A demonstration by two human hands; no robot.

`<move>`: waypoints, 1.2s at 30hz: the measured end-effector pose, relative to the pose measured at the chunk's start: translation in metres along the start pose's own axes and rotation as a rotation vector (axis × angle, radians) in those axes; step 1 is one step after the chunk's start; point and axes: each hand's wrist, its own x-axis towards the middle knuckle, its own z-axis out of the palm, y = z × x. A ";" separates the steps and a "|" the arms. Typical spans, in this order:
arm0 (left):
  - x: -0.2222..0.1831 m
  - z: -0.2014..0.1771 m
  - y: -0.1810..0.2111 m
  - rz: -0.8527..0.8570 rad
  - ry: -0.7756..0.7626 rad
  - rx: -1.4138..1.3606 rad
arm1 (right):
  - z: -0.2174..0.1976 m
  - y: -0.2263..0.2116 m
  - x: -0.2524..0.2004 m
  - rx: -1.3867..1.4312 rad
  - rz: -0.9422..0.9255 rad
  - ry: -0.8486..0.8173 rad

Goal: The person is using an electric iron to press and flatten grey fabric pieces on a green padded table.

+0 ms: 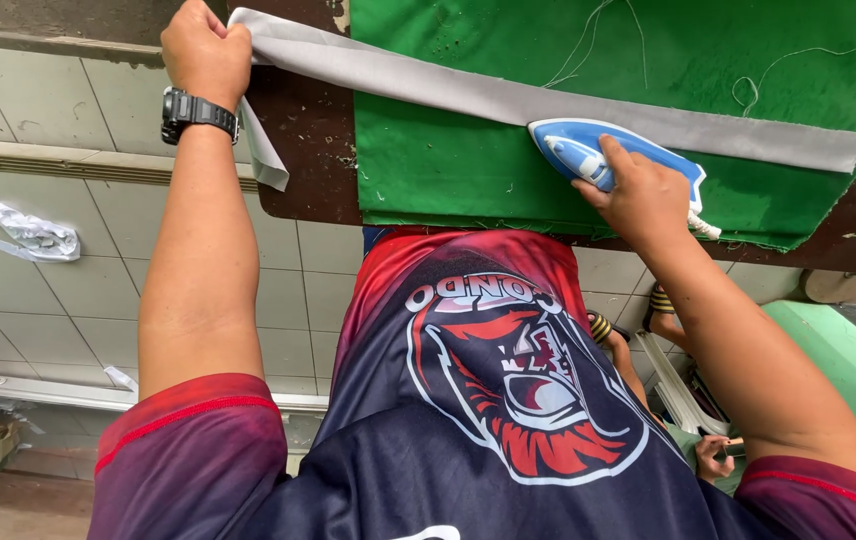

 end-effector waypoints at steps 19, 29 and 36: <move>-0.034 0.005 0.045 0.533 0.235 0.188 | -0.016 -0.069 0.057 0.112 0.011 0.039; -0.096 0.046 0.100 0.954 -0.052 0.196 | -0.037 -0.035 -0.007 0.103 0.158 -0.064; -0.075 0.071 0.103 0.764 -0.302 0.278 | -0.031 -0.036 -0.006 0.147 0.231 -0.138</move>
